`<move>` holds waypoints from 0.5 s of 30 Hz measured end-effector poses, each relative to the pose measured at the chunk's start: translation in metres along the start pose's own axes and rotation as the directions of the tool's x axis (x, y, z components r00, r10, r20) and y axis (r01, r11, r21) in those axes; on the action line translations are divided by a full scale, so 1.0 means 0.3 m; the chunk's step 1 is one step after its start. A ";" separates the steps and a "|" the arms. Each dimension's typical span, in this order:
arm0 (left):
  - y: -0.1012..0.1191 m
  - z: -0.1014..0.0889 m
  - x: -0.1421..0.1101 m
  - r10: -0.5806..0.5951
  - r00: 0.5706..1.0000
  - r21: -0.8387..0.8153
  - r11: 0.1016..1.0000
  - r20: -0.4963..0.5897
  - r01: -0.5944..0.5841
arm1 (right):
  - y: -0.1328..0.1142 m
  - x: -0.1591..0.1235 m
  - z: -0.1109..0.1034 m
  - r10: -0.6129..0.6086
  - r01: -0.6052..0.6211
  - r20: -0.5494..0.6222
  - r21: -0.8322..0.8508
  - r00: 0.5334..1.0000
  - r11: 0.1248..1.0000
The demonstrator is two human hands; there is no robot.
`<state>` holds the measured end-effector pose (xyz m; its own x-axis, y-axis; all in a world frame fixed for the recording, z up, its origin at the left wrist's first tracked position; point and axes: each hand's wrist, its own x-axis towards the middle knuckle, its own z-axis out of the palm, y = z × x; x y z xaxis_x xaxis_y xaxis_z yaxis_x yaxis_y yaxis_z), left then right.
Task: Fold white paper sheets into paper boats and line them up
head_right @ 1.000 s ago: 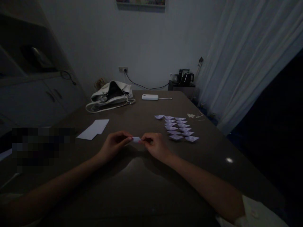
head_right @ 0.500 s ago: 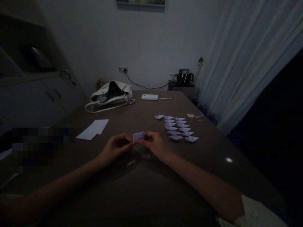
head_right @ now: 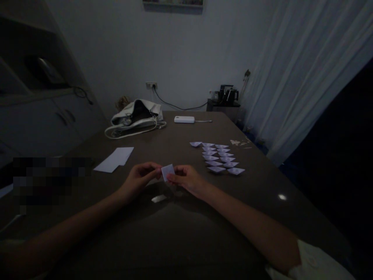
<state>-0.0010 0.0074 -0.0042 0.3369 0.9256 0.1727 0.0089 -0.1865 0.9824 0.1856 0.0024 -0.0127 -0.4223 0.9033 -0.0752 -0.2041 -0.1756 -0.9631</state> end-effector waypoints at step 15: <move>0.007 0.010 -0.006 -0.055 0.998 -0.074 0.996 0.033 0.057 | 0.021 0.008 -0.025 -0.070 0.076 0.049 -0.127 0.996 0.989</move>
<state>0.0013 0.0044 -0.0026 0.3665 0.9232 0.1161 -0.0418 -0.1083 0.9932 0.1899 0.0063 -0.0209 -0.4498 0.8931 0.0054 -0.1214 -0.0552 -0.9911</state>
